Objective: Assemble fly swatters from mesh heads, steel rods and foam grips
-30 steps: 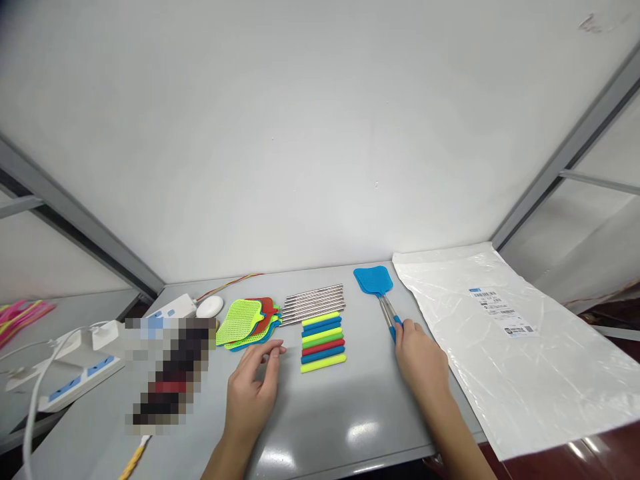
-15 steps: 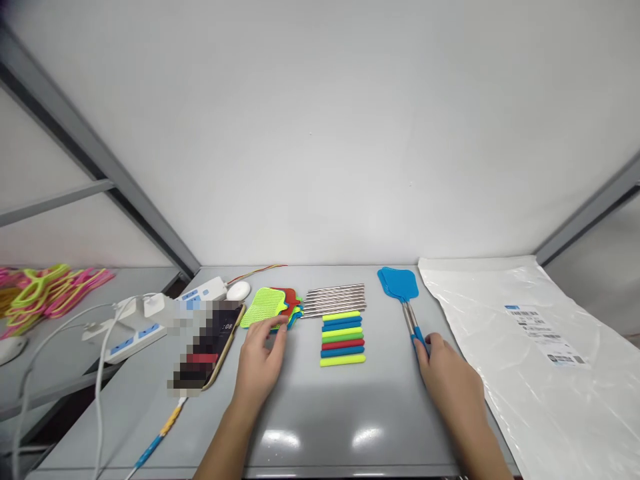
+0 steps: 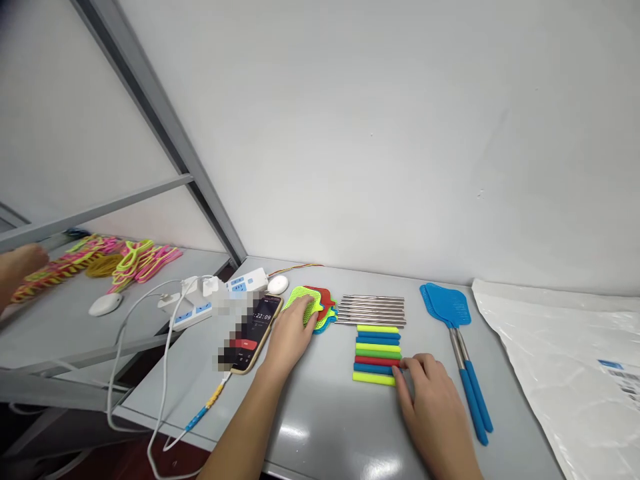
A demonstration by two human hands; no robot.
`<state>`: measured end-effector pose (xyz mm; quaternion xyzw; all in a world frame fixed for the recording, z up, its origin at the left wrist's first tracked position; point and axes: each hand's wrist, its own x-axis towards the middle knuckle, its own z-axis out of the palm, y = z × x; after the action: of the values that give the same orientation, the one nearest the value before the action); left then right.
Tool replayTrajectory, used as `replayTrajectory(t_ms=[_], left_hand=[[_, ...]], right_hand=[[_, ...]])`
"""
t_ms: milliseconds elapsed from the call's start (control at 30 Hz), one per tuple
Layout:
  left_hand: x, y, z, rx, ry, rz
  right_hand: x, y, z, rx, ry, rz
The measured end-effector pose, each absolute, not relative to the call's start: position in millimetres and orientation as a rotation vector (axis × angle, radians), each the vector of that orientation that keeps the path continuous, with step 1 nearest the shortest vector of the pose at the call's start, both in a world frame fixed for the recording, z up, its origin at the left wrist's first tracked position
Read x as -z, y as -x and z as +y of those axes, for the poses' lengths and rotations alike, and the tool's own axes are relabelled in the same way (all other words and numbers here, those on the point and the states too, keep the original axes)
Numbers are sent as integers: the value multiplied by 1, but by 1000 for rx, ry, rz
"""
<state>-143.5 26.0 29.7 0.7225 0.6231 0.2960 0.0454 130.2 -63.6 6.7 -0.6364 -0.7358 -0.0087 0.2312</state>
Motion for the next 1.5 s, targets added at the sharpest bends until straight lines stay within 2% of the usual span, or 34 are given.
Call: replayTrajectory(t_ms=[233,333,467,533,600,700,867,1000,1267,1500], left_hand=[[-31,149,27,-1201,-2146,1899],[-35,156,28,-1506,-2038,1967],[-39,158,20,-2110,-1686,1978],[-40,156,11,-2235,-1471,1896],[-40,153,-2,-2143,-1353,1812],[-44,153,-24,-1757,-1380,1675],[-54,160,-52,-1030,-1645,1363],[-54,158,-55,-705,-1984,1303],[-34,137,-51,-554,-2430,1510],[-42,104,-58,-664,-2449,1472]], right_hand=[[-36,-125,-32,-72,1608,-2179],[-53,-119,7,-113,1601,-2280],[-60,-110,70,-234,1637,-2339],[-57,-110,97,-315,1628,-2374],[-53,-113,116,-433,1598,-2424],[-48,-120,129,-586,1550,-2471],[-46,-127,134,-681,1530,-2476],[-46,-125,137,-693,1519,-2488],[-44,-125,142,-712,1548,-2395],[-67,-130,121,-548,1458,-2124]])
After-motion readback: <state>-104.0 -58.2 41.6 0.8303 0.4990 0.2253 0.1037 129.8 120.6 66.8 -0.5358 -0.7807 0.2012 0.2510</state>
